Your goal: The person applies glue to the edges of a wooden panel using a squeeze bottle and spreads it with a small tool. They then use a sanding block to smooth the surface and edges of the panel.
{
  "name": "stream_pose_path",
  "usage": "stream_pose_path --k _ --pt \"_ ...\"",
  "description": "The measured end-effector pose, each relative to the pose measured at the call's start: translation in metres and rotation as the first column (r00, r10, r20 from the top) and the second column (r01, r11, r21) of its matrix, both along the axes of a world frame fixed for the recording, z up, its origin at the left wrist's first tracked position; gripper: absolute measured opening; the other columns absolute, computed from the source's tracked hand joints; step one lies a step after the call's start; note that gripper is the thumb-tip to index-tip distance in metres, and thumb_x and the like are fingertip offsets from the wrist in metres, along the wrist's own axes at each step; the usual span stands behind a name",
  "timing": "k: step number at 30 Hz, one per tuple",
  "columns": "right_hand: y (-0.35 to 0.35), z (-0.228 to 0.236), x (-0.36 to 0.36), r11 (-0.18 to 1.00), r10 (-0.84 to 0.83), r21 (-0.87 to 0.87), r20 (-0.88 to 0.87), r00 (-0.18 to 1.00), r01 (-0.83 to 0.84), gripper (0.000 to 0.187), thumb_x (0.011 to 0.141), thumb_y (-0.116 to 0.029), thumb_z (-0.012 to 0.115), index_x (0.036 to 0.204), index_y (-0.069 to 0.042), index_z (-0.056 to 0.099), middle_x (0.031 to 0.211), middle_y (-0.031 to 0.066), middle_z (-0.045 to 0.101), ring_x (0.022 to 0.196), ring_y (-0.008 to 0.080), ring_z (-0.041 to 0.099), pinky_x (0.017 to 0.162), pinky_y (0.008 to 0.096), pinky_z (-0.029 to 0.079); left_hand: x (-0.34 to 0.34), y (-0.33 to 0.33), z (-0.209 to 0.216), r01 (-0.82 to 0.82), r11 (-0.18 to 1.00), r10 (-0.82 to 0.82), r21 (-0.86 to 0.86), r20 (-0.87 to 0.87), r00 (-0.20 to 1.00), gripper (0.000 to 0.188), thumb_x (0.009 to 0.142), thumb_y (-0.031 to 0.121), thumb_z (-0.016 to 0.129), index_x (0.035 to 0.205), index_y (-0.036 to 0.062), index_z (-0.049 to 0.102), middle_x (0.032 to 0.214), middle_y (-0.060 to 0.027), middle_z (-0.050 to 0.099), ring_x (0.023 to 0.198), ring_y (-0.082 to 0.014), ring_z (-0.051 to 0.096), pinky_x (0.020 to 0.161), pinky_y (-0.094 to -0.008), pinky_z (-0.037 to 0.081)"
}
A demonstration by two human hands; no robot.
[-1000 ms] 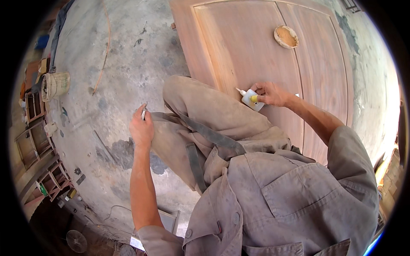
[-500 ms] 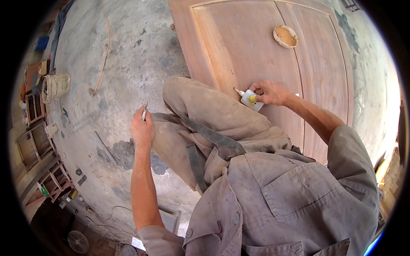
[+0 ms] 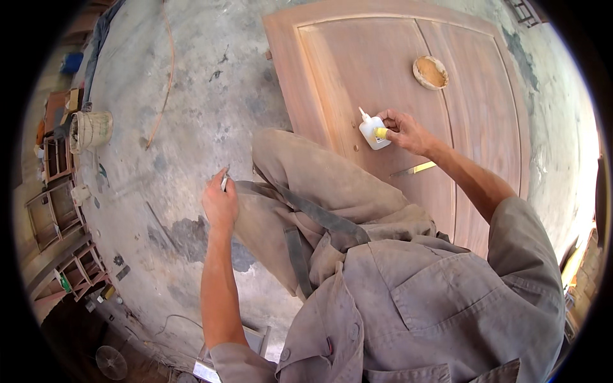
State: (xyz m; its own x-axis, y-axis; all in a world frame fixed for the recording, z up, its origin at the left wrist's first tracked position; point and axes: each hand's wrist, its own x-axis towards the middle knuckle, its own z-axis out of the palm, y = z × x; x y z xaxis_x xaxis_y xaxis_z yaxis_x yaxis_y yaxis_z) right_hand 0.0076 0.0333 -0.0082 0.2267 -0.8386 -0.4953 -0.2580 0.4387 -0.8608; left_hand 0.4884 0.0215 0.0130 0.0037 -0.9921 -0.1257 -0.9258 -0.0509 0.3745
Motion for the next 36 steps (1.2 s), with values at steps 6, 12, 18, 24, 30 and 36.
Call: stream_pose_path --k 6,12,18,24,30,36 --pt "-0.017 -0.013 -0.036 0.825 -0.302 -0.535 -0.151 0.941 0.179 0.032 0.094 -0.001 0.063 0.124 -0.001 0.055 0.116 0.0094 0.068 0.104 0.0173 0.065 0.092 0.0344 0.052 0.0 0.0 0.003 0.004 1.0 -0.004 -0.013 -0.03 1.0 0.032 0.095 0.015 0.062 0.124 0.0058 0.071 0.116 -0.025 0.071 0.107 -0.0423 0.067 0.093 -0.0463 0.053" --pt "-0.043 0.006 -0.101 0.604 -0.711 -0.766 -0.395 0.581 0.219 0.035 0.093 -0.006 0.065 0.126 -0.001 0.055 0.118 0.0171 0.069 0.109 0.0288 0.067 0.096 0.0422 0.052 0.002 0.001 0.006 0.008 1.0 -0.009 -0.01 -0.036 0.999 0.032 0.095 0.013 0.061 0.125 0.0055 0.071 0.118 -0.0255 0.071 0.109 -0.0421 0.068 0.095 -0.046 0.053" --pt "-0.047 -0.012 -0.131 0.657 -0.718 -0.738 -0.553 0.424 0.152 0.037 0.089 -0.015 0.067 0.124 -0.006 0.059 0.112 0.0147 0.073 0.113 0.0342 0.066 0.1 0.0469 0.049 0.006 0.002 0.003 0.028 0.999 -0.029 -0.03 -0.037 0.999 0.033 0.095 0.012 0.061 0.126 0.0056 0.07 0.118 -0.0252 0.071 0.109 -0.0418 0.068 0.094 -0.0459 0.053" --pt "-0.042 -0.022 -0.126 0.729 -0.673 -0.65 -0.621 0.402 0.217 0.039 0.088 -0.018 0.069 0.124 -0.005 0.062 0.112 0.0132 0.074 0.114 0.0331 0.067 0.1 0.0437 0.049 0.007 0.005 0.008 -0.002 1.0 0.002 -0.004 -0.033 0.999 0.033 0.095 0.012 0.061 0.126 0.0057 0.07 0.118 -0.025 0.071 0.11 -0.0419 0.068 0.094 -0.0461 0.053" --pt "-0.038 -0.031 -0.148 0.685 -0.714 -0.643 -0.5 0.491 0.342 0.039 0.088 -0.019 0.073 0.121 0.0 0.067 0.111 0.0159 0.076 0.11 0.03 0.07 0.098 0.0401 0.051 0.009 0.006 0.004 -0.006 1.0 0.006 0.0 -0.034 0.999 0.033 0.096 0.013 0.061 0.126 0.0061 0.07 0.118 -0.0248 0.07 0.11 -0.0418 0.068 0.094 -0.0462 0.053" --pt "-0.042 -0.033 -0.156 0.73 -0.684 -0.481 -0.496 0.535 0.486 0.04 0.095 -0.025 0.068 0.124 0.003 0.068 0.112 0.0144 0.075 0.107 0.0226 0.069 0.096 0.0351 0.05 0.01 0.009 0.005 0.005 0.999 -0.008 -0.043 -0.047 0.999 0.032 0.096 0.013 0.061 0.125 0.006 0.07 0.118 -0.0242 0.071 0.109 -0.0415 0.068 0.093 -0.0462 0.053"
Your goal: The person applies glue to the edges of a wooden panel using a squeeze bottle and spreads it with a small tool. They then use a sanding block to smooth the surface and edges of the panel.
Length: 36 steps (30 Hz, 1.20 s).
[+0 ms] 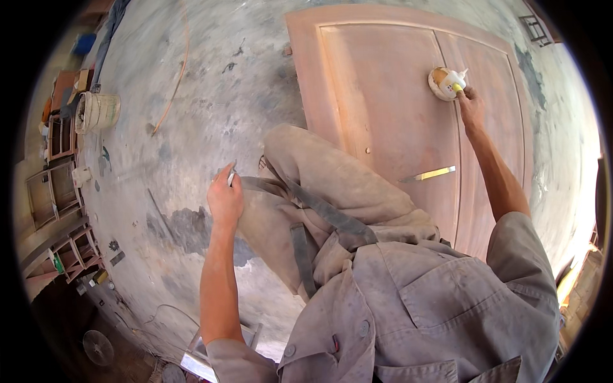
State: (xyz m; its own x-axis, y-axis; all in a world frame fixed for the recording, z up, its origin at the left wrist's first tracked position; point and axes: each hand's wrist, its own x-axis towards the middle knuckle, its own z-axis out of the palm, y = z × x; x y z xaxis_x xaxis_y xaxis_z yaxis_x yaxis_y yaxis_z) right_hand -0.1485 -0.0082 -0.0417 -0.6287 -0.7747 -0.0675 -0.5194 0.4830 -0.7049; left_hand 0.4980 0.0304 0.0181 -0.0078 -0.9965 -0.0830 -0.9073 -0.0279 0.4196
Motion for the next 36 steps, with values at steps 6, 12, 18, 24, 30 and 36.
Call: stream_pose_path --k 6,12,18,24,30,36 --pt "-0.002 0.004 -0.005 0.998 -0.042 0.062 0.149 0.988 0.033 0.046 0.096 -0.033 0.067 0.126 0.001 0.068 0.112 0.0103 0.072 0.108 0.0194 0.064 0.097 0.0339 0.047 0.006 0.002 -0.002 -0.014 1.0 0.014 0.003 -0.014 1.0 0.033 0.095 0.015 0.063 0.126 0.007 0.07 0.117 -0.0226 0.071 0.108 -0.0414 0.068 0.093 -0.047 0.053" --pt "0.003 0.006 -0.015 0.993 -0.096 0.099 0.276 0.956 0.071 0.04 0.089 -0.035 0.068 0.11 -0.002 0.076 0.098 0.0078 0.071 0.095 0.015 0.061 0.083 0.0329 0.048 0.008 0.004 -0.005 -0.009 1.0 0.009 -0.005 0.006 1.0 0.033 0.095 0.017 0.064 0.127 0.0084 0.07 0.115 -0.0225 0.071 0.105 -0.0416 0.068 0.091 -0.0477 0.053" --pt "0.007 0.005 -0.005 0.985 -0.093 0.161 0.159 0.983 0.067 0.038 0.088 -0.036 0.072 0.105 -0.002 0.076 0.088 0.0068 0.07 0.084 0.0149 0.062 0.076 0.0341 0.049 0.011 0.005 -0.006 -0.002 1.0 0.002 -0.005 0.021 1.0 0.034 0.095 0.017 0.063 0.127 0.0084 0.07 0.115 -0.0221 0.071 0.106 -0.0414 0.067 0.091 -0.0474 0.053" --pt "0.006 -0.002 -0.006 0.984 -0.076 0.163 0.029 0.997 0.07 0.033 0.093 -0.034 0.073 0.107 -0.004 0.073 0.071 -0.0023 0.056 0.06 0.0074 0.047 0.053 0.0284 0.037 0.008 0.004 -0.002 -0.022 1.0 0.022 0.006 0.013 1.0 0.033 0.095 0.016 0.064 0.127 0.0089 0.07 0.118 -0.0211 0.071 0.108 -0.0404 0.067 0.093 -0.047 0.053" --pt "0.023 0.007 0.008 0.994 -0.055 0.084 -0.18 0.982 0.071 0.032 0.092 -0.029 0.072 0.106 -0.001 0.072 0.082 0.0113 0.07 0.077 0.0183 0.064 0.071 0.0351 0.051 0.009 0.007 -0.004 -0.039 0.999 0.039 0.001 -0.006 0.999 0.033 0.095 0.015 0.064 0.127 0.0106 0.07 0.12 -0.0209 0.07 0.108 -0.0404 0.067 0.092 -0.0474 0.053" --pt "0.074 0.045 0.107 0.938 0.335 -0.062 -0.084 0.938 -0.341 0.031 0.093 -0.005 0.067 0.124 -0.006 0.066 0.109 0.0142 0.07 0.085 0.0253 0.067 0.074 0.0344 0.054 0.01 0.011 -0.006 -0.005 0.993 0.005 -0.115 0.005 1.0 0.031 0.097 0.017 0.065 0.127 0.0083 0.069 0.116 -0.0203 0.072 0.101 -0.037 0.071 0.085 -0.0456 0.055"
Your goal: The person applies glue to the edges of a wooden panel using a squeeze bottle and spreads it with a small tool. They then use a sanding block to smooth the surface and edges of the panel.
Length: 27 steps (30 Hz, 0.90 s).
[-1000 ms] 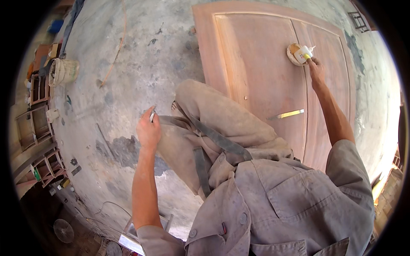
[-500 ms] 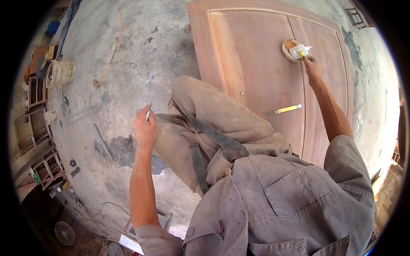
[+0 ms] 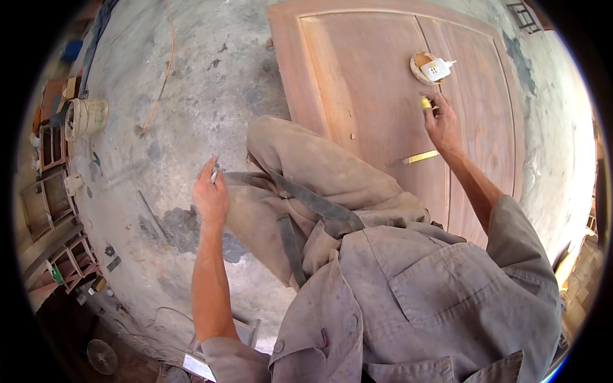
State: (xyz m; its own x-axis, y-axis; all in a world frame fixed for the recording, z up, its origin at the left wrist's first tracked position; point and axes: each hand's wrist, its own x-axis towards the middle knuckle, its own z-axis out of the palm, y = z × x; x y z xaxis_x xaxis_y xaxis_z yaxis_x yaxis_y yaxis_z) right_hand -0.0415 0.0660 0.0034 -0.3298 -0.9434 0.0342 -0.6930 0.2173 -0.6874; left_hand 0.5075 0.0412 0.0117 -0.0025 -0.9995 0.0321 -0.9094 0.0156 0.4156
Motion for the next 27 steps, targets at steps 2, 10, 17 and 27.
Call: stream_pose_path --k 2,10,17,27 --pt "0.01 0.016 0.04 0.94 0.263 -0.202 -0.084 0.961 -0.275 0.046 0.086 -0.002 0.071 0.131 -0.011 0.066 0.133 0.014 0.061 0.104 0.0282 0.063 0.08 0.0372 0.055 -0.014 -0.005 0.008 -0.095 0.995 0.097 0.023 -0.163 0.982 0.032 0.099 0.018 0.065 0.128 0.0051 0.068 0.113 -0.0183 0.073 0.091 -0.0319 0.074 0.077 -0.0425 0.057" --pt "-0.016 0.074 0.122 0.464 0.751 -0.351 -0.331 0.572 -0.813 0.07 0.08 -0.009 0.078 0.145 -0.019 0.057 0.152 0.0087 0.052 0.135 0.0318 0.053 0.095 0.0416 0.053 -0.207 -0.007 0.104 0.445 0.616 0.579 0.65 -0.757 0.304 0.037 0.103 0.02 0.062 0.131 -0.0021 0.055 0.096 -0.0132 0.07 0.071 -0.0195 0.071 0.055 -0.0278 0.056" --pt "-0.007 0.062 0.089 0.639 0.757 0.002 -0.183 0.628 -0.769 0.07 0.081 -0.006 0.074 0.147 -0.018 0.054 0.142 0.0066 0.062 0.119 0.0238 0.066 0.084 0.0374 0.057 -0.184 -0.011 0.075 0.186 0.897 0.235 0.4 -0.791 0.565 0.04 0.105 0.019 0.056 0.139 -0.002 0.054 0.106 -0.0133 0.07 0.084 -0.0193 0.069 0.069 -0.0302 0.057" --pt "0.084 -0.002 0.047 0.631 0.766 0.373 -0.44 0.469 -0.68 0.063 0.089 -0.012 0.063 0.15 -0.007 0.047 0.154 0.009 0.05 0.144 0.0285 0.046 0.102 0.0416 0.051 0.018 0.028 0.0 -0.159 0.986 0.165 -0.047 0.16 0.973 0.032 0.097 0.017 0.057 0.122 0.0009 0.069 0.114 -0.0208 0.071 0.103 -0.041 0.067 0.09 -0.0498 0.053"
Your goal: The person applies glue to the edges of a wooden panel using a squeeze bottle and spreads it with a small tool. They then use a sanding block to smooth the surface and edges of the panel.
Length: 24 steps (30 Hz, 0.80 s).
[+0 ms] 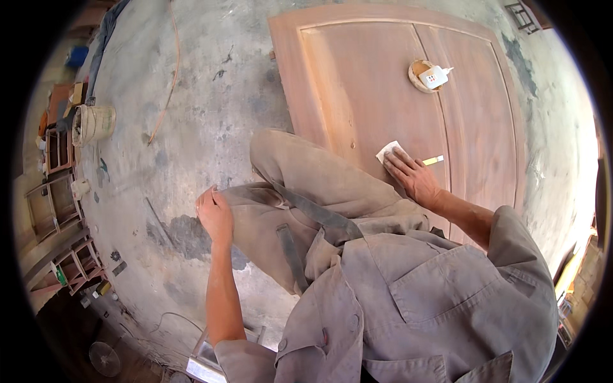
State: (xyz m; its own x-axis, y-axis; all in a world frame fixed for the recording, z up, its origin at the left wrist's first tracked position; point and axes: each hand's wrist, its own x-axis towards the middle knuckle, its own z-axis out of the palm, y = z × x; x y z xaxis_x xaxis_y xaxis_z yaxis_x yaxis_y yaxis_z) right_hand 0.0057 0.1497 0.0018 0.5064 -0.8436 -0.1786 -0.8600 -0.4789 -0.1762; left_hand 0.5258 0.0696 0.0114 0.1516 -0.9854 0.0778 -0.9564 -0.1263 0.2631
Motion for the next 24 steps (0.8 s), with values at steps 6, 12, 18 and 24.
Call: stream_pose_path --k 6,12,18,24 --pt "-0.006 -0.007 0.006 0.927 -0.373 0.13 0.41 0.832 0.351 0.073 0.075 0.011 0.056 0.146 -0.006 0.05 0.151 0.0128 0.053 0.142 0.0339 0.048 0.114 0.0432 0.046 -0.013 -0.011 -0.001 -0.11 0.991 0.119 0.077 -0.123 0.985 0.033 0.099 0.025 0.055 0.116 0.0048 0.074 0.11 -0.022 0.072 0.102 -0.0404 0.069 0.089 -0.0488 0.053" --pt "-0.036 0.007 0.027 0.941 -0.3 -0.005 0.444 0.844 0.337 0.07 0.076 0.014 0.053 0.143 -0.006 0.055 0.15 0.0129 0.055 0.142 0.0337 0.048 0.114 0.0441 0.043 -0.015 -0.009 -0.005 -0.116 0.989 0.126 0.095 -0.109 0.986 0.034 0.1 0.025 0.054 0.115 0.0032 0.074 0.108 -0.0229 0.073 0.098 -0.0406 0.069 0.087 -0.0464 0.053" --pt "-0.029 -0.008 0.028 0.99 -0.098 -0.061 0.357 0.929 0.128 0.07 0.078 0.004 0.065 0.146 -0.009 0.053 0.15 0.0101 0.055 0.144 0.0308 0.047 0.113 0.0462 0.042 -0.011 -0.01 -0.002 -0.096 0.992 0.107 0.084 -0.133 0.985 0.032 0.099 0.025 0.055 0.113 0.0033 0.074 0.103 -0.0238 0.073 0.096 -0.0421 0.069 0.083 -0.049 0.053" --pt "-0.031 -0.01 0.034 0.983 -0.167 -0.019 0.317 0.934 0.183 0.069 0.082 -0.003 0.068 0.149 -0.01 0.049 0.152 0.0096 0.052 0.147 0.0319 0.042 0.119 0.0483 0.034 -0.016 -0.014 0.0 -0.105 0.989 0.12 0.106 -0.142 0.983 0.032 0.099 0.026 0.055 0.113 0.0053 0.075 0.107 -0.0239 0.073 0.098 -0.0426 0.068 0.085 -0.0499 0.054"
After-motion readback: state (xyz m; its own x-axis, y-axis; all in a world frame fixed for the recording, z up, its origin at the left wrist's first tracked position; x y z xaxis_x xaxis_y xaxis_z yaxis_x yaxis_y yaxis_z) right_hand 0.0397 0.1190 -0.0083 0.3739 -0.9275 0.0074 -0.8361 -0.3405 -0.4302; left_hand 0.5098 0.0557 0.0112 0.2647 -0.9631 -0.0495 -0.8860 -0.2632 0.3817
